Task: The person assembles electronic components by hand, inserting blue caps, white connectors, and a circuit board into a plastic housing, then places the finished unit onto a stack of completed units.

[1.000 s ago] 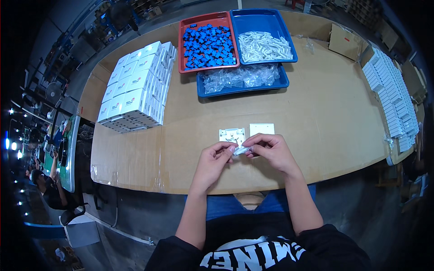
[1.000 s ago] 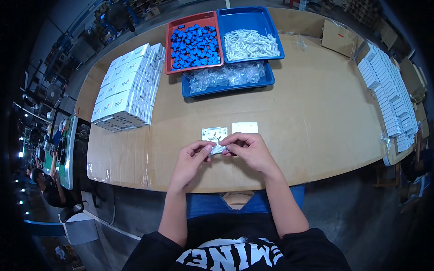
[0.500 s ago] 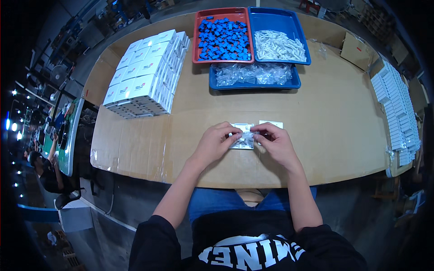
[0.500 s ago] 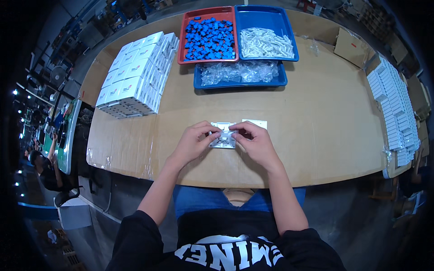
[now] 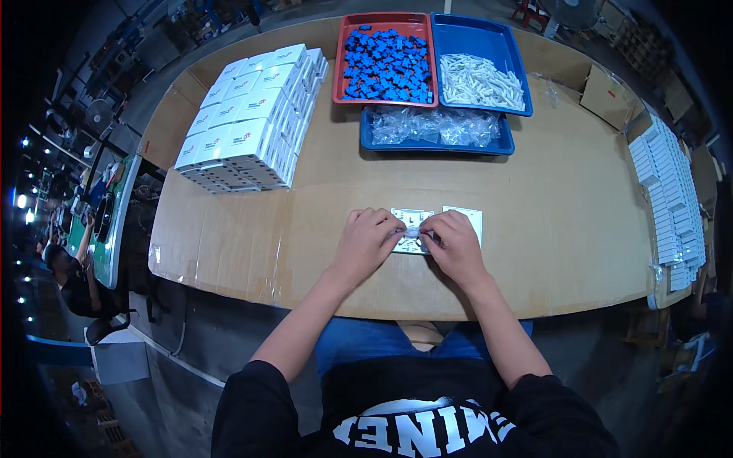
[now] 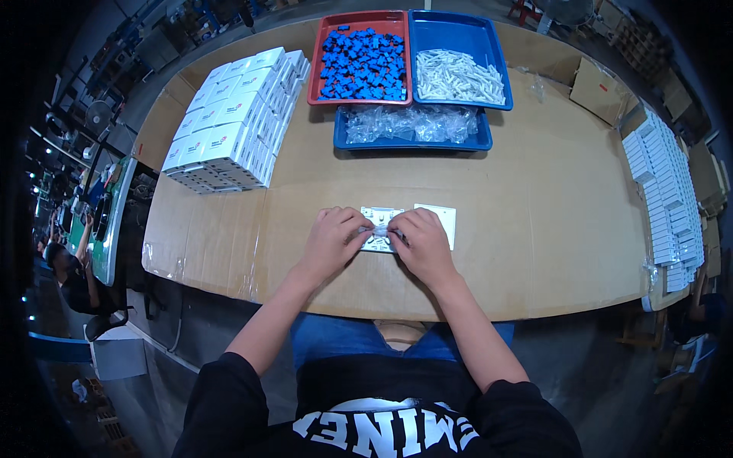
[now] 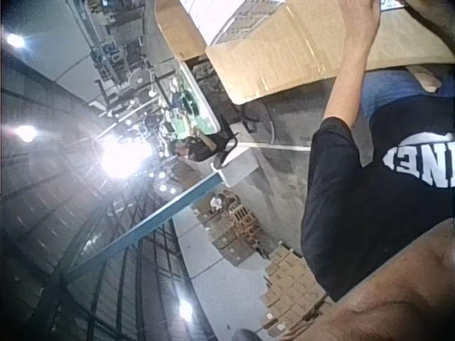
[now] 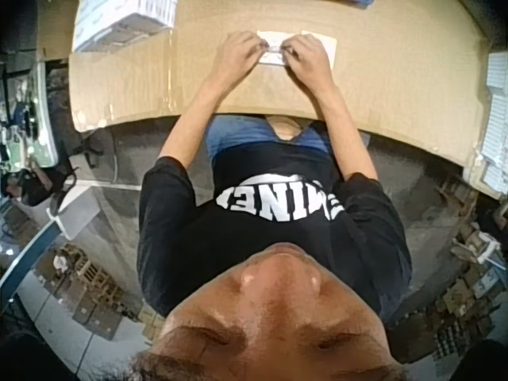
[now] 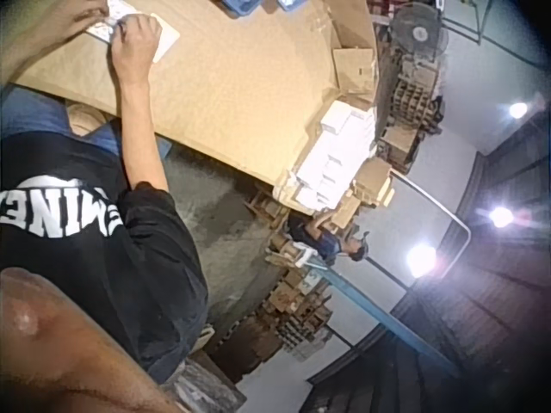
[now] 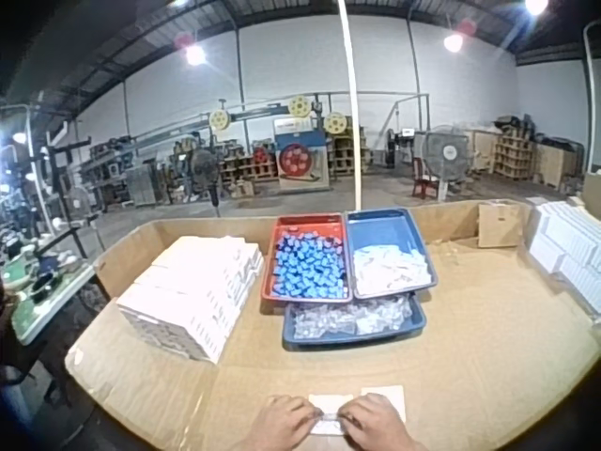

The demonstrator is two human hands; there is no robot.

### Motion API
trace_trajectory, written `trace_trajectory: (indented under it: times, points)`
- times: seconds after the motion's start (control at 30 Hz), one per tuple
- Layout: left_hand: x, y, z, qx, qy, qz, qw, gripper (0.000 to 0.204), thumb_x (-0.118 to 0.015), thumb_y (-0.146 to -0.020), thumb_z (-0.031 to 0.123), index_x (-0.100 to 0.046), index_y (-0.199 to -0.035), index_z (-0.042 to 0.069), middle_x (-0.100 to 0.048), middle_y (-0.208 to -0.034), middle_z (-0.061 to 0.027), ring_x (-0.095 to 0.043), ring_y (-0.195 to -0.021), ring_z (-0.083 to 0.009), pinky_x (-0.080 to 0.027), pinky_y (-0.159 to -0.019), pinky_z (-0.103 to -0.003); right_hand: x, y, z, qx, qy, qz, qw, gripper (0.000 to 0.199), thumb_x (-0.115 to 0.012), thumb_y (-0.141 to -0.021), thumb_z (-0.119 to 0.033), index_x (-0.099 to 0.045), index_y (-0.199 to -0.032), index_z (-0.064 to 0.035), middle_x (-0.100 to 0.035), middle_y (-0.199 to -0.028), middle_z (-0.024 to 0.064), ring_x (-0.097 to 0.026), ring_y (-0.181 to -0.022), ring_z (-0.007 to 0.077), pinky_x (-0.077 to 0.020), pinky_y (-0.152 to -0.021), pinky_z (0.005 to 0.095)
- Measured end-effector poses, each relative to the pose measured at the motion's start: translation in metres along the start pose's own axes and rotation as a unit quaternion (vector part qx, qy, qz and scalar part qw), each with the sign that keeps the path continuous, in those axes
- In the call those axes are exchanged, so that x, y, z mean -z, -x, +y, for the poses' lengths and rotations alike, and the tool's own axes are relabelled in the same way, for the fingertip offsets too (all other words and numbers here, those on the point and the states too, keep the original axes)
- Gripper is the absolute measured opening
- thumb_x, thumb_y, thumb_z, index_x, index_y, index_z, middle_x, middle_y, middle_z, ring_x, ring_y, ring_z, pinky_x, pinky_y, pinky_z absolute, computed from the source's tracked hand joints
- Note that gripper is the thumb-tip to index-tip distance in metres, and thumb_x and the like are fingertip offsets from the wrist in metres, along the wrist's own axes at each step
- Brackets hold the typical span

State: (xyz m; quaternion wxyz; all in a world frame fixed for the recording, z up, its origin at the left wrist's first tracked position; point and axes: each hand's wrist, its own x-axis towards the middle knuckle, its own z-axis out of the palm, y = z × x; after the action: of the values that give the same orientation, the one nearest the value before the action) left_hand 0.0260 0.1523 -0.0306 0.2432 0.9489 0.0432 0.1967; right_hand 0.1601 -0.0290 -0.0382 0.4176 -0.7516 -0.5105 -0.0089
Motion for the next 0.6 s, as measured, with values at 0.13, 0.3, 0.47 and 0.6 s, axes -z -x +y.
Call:
trace_trajectory:
  times: [0.13, 0.3, 0.47, 0.6]
  points:
    - [-0.002, 0.003, -0.005, -0.015, 0.015, 0.016, 1.000, 0.016, -0.076, -0.087, 0.015, -0.075, -0.102, 0.010, -0.068, -0.101, -0.0049, -0.063, -0.096, -0.0254, -0.045, -0.087, -0.040, -0.001, 0.001, -0.005, -0.005, 0.033, -0.007, 0.999, 0.013, -0.077, -0.083, -0.009, -0.069, -0.091, -0.0038, -0.067, -0.097, 0.0071, -0.063, -0.098, 0.0292, -0.0460, -0.098, 0.0424]
    - [0.003, 0.010, -0.003, -0.066, 0.036, -0.012, 0.997, 0.022, -0.077, -0.087, 0.017, -0.076, -0.107, 0.009, -0.068, -0.107, -0.0060, -0.063, -0.098, -0.0257, -0.047, -0.088, -0.041, 0.009, 0.004, -0.010, 0.006, 0.056, -0.040, 0.998, 0.008, -0.075, -0.084, -0.009, -0.073, -0.089, -0.0032, -0.067, -0.097, 0.0069, -0.063, -0.098, 0.0264, -0.0446, -0.099, 0.0423]
    - [0.003, 0.014, -0.007, -0.108, 0.034, -0.033, 0.993, 0.026, -0.077, -0.088, 0.019, -0.075, -0.112, 0.009, -0.067, -0.112, -0.0086, -0.062, -0.102, -0.0275, -0.047, -0.091, -0.041, 0.017, 0.003, -0.009, 0.022, 0.087, -0.093, 0.992, 0.008, -0.072, -0.086, -0.010, -0.074, -0.090, -0.0040, -0.067, -0.096, 0.0070, -0.063, -0.098, 0.0244, -0.0432, -0.098, 0.0435]
    - [-0.001, 0.016, -0.005, -0.092, 0.037, -0.053, 0.994, 0.031, -0.077, -0.088, 0.021, -0.074, -0.116, 0.009, -0.066, -0.116, -0.0099, -0.062, -0.105, -0.0285, -0.048, -0.092, -0.042, 0.021, 0.001, -0.011, 0.034, 0.113, -0.127, 0.985, 0.009, -0.073, -0.086, -0.012, -0.073, -0.093, -0.0055, -0.067, -0.095, 0.0060, -0.063, -0.095, 0.0245, -0.0431, -0.097, 0.0437]
